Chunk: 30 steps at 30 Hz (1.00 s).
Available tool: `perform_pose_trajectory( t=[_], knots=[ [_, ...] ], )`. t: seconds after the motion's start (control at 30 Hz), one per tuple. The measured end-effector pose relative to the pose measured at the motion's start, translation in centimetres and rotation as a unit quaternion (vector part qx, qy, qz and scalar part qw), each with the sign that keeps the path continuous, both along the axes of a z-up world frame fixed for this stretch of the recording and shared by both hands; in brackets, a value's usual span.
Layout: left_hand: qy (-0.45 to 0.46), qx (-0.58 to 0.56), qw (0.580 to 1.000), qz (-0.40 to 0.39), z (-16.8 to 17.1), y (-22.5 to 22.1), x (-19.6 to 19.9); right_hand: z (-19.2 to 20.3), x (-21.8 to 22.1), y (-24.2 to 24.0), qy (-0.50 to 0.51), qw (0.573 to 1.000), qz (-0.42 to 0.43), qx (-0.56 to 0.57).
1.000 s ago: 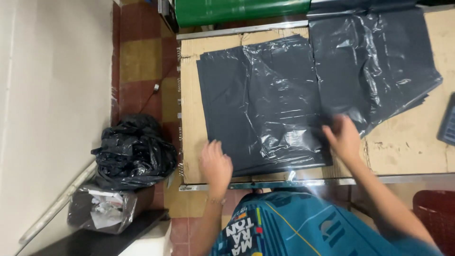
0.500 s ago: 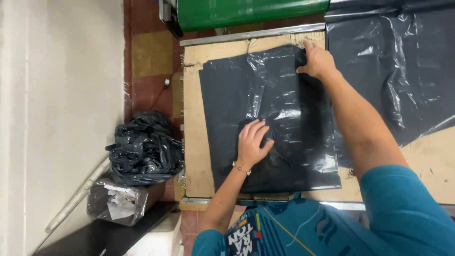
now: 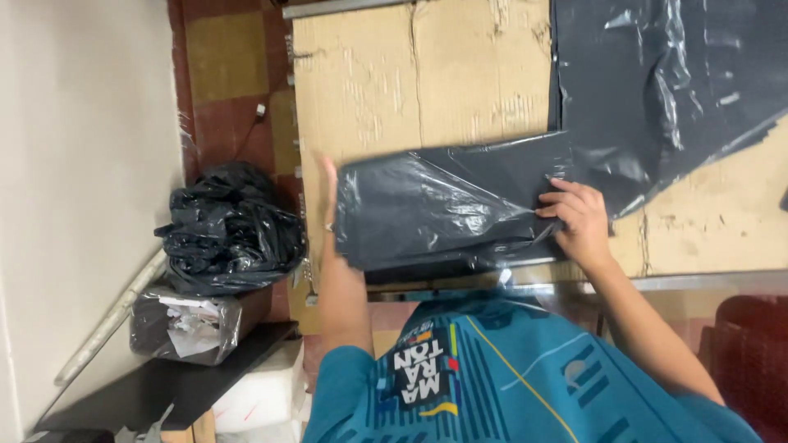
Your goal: Collect, fold, and stack plastic bags from a production line into a basket
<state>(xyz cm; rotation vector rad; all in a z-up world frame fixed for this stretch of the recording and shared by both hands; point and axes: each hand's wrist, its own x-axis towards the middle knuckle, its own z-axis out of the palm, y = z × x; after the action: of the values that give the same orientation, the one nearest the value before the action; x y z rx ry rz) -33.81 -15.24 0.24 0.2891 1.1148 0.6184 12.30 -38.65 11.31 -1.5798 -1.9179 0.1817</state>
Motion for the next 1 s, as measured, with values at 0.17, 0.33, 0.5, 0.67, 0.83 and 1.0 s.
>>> perform_pose_trajectory(
  t=[0.17, 0.33, 0.5, 0.67, 0.83, 1.0],
  knots=[
    [0.233, 0.222, 0.940, 0.115, 8.6, -4.6, 3.5, -3.0, 0.0, -3.9, -0.091, 0.993, -0.017, -0.069],
    [0.560, 0.431, 0.707, -0.004, 5.4, -6.5, 5.3, 0.1, -0.2, -1.9, -0.108, 0.991, 0.017, -0.080],
    [0.588, 0.600, 0.494, -0.224, 9.0, -10.6, 16.5, -0.5, -10.5, 7.5, -0.033, 0.990, 0.093, 0.099],
    [0.608, 0.576, 0.447, -0.316, 11.3, -12.7, 13.5, -5.4, -8.7, 9.1, -0.197, 0.980, 0.001, 0.014],
    [0.541, 0.623, 0.446, -0.348, 10.1, -17.9, 4.1, -3.9, -5.4, 6.6, -0.223, 0.972, -0.074, 0.018],
    [0.483, 0.787, 0.227, -0.310, 1.6, -20.6, -0.2, -5.1, -16.5, -1.5, -0.076, 0.988, 0.134, 0.007]
  ],
)
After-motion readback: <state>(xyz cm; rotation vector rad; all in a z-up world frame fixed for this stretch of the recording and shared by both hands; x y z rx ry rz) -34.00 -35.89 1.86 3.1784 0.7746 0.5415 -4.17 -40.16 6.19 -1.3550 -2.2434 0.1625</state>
